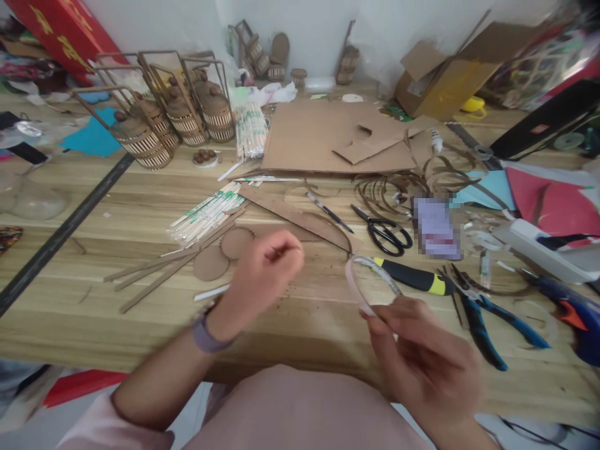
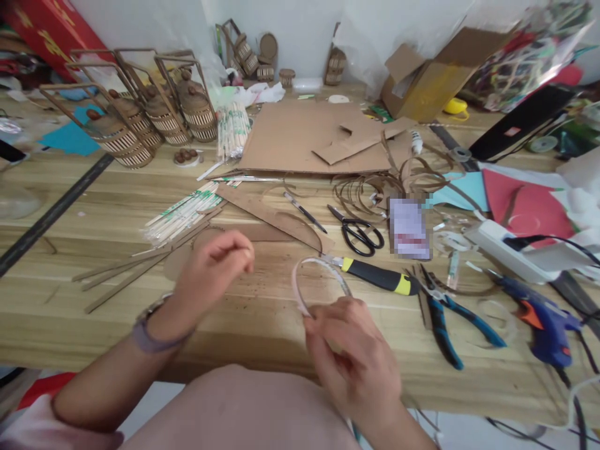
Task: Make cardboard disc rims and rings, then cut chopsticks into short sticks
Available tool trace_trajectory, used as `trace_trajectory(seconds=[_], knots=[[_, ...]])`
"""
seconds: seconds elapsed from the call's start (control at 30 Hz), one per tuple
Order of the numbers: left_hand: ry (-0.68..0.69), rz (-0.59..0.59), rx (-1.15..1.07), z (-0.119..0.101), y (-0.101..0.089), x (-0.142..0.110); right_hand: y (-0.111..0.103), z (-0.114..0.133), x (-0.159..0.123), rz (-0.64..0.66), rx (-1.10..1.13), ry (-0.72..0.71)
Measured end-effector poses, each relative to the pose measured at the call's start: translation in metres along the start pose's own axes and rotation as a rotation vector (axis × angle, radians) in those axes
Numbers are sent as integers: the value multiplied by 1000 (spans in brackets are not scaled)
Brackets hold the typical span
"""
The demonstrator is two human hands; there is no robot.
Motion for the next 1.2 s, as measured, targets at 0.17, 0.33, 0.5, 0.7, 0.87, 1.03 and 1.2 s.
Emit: trace_trajectory(seconds=[0.17,0.33,0.5,0.7,0.87,1.03,1.2], knots=[[39,87,105,-4,-13,0,9,-21,-6,-120,33,74],[82,179,291,-8,3,-8,21,-26,-5,-201,74,217],[175,183,450,-9,10,-15,27,-29,-5,-189,-73,171],[211,303,604,-7,16,-20,33,-24,8,129,-107,-34],[296,458,684,-8,27,-19,25,-7,16,180,-2,47],[534,184,919,-17,27,-23,30,-19,12,76,218,279],[656,-82,751,-16,29,-36,46,-46,3,-214,828,618]])
Point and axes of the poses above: each hand's wrist, its own x-axis towards the middle knuckle, its own y-axis out of the palm, z = x × y, the point moved 4 cm from there along x, towards the middle knuckle, and after that the axes turned 11 degrees about z, right-handed, at the moved point
